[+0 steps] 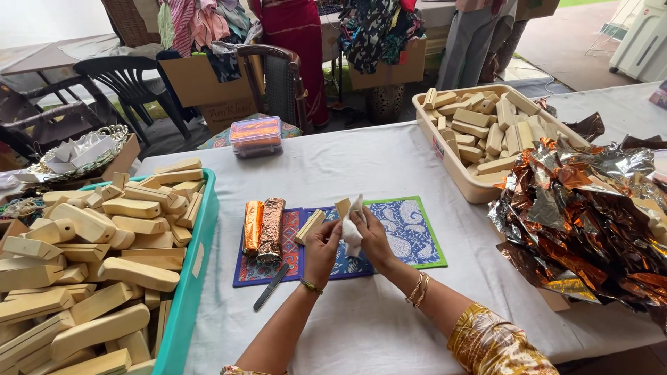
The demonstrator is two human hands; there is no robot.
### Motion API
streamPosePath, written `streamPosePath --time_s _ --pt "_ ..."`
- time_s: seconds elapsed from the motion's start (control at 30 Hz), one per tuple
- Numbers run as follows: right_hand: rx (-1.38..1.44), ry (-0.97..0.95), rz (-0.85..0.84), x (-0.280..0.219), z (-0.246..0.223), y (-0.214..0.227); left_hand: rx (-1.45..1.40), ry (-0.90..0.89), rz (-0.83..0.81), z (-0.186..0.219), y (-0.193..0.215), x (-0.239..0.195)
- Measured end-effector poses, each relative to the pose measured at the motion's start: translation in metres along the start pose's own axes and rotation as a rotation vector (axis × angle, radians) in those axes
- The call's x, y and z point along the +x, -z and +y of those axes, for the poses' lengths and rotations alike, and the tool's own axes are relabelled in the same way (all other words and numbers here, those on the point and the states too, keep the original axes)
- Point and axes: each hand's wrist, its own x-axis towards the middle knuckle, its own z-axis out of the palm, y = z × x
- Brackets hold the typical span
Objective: Wrapping wooden blocks in metallic foil and placing them into a plastic container.
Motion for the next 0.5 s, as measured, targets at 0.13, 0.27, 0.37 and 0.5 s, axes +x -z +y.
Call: streamPosePath --time_s 0.13,0.27,0.37,0.5 --pt "0.034 -0.095 -0.037 -0.005 -0.021 -0.005 -0.147 -0.002 -0.011 0.046 -0.007 -0.006" --pt "-0.104 0.004 -0.118 -0.007 -0.001 -0.01 -0.046 -0.006 0.129 0.022 0.012 0.01" --pt "-0.295 0.118 -0.162 -0.01 -0.001 -0.012 0.019 0.079 0.038 0.004 0.026 0.018" --pt "-0.294 0.07 -0.206 -0.01 -0.006 -0.011 -0.11 0.027 0.038 -0.008 0.032 0.022"
